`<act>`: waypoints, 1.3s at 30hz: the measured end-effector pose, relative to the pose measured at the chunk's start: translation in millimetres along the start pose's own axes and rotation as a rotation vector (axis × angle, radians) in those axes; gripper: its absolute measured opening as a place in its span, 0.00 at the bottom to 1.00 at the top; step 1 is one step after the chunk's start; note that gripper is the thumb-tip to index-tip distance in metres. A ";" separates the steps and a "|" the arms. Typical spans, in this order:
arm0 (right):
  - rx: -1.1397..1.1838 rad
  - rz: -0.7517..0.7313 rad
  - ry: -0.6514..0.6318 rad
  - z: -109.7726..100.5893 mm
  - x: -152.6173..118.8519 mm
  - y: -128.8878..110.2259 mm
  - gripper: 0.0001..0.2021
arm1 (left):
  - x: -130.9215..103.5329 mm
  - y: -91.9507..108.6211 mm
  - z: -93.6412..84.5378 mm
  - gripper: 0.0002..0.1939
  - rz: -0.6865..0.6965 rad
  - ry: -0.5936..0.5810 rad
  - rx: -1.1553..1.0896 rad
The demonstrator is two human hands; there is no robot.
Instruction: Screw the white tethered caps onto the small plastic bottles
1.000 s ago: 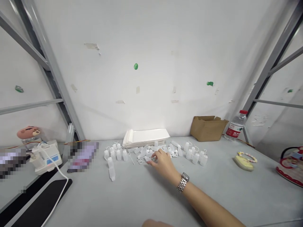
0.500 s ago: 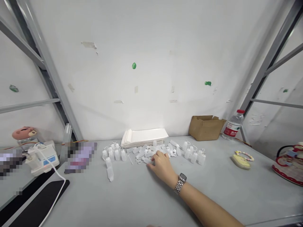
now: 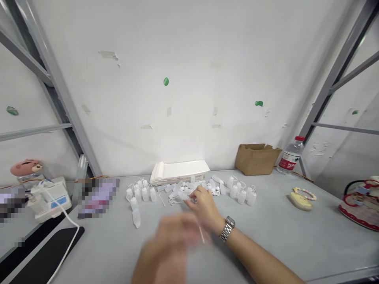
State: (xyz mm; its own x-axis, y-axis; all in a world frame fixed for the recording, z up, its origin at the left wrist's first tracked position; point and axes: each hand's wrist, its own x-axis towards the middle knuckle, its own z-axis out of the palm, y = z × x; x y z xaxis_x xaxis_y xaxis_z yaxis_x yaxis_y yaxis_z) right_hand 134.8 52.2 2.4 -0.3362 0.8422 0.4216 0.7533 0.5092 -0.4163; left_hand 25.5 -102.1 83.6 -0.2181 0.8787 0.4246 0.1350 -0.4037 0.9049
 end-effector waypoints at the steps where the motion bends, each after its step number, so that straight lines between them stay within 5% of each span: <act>1: 0.030 0.013 0.024 -1.2 0.8 1.4 0.07 | 20.1 -6.2 2.7 0.24 0.031 0.080 0.048; 3: 0.085 0.042 0.068 -3.0 2.8 5.7 0.07 | 60.7 -26.7 1.0 0.21 0.048 0.132 0.255; 6: 0.208 0.105 0.112 -5.2 6.6 13.3 0.09 | 103.6 -73.1 -17.4 0.14 -0.143 -0.126 0.701; 11: 0.593 0.291 0.033 -12.7 11.1 16.0 0.14 | 105.5 -127.8 -39.6 0.10 -0.218 -0.195 0.842; 18: 0.999 0.447 -0.128 -17.6 8.9 5.4 0.16 | 91.7 -131.5 -23.2 0.05 -0.163 -0.238 0.848; 25: 1.089 0.434 -0.141 -12.7 7.3 6.4 0.16 | 90.6 -139.0 -21.3 0.04 -0.143 -0.219 0.788; 39: 1.127 0.388 -0.126 -19.7 1.2 -5.2 0.15 | 99.2 -120.1 -24.4 0.10 -0.338 0.083 0.204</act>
State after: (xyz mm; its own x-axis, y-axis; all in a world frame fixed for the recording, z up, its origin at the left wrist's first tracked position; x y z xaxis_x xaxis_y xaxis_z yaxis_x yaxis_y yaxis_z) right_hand 141.6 47.1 21.0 -0.2968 0.9533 0.0564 -0.0814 0.0336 -0.9961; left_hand -35.9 27.3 17.8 -0.3588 0.9265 0.1131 0.2299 -0.0297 0.9728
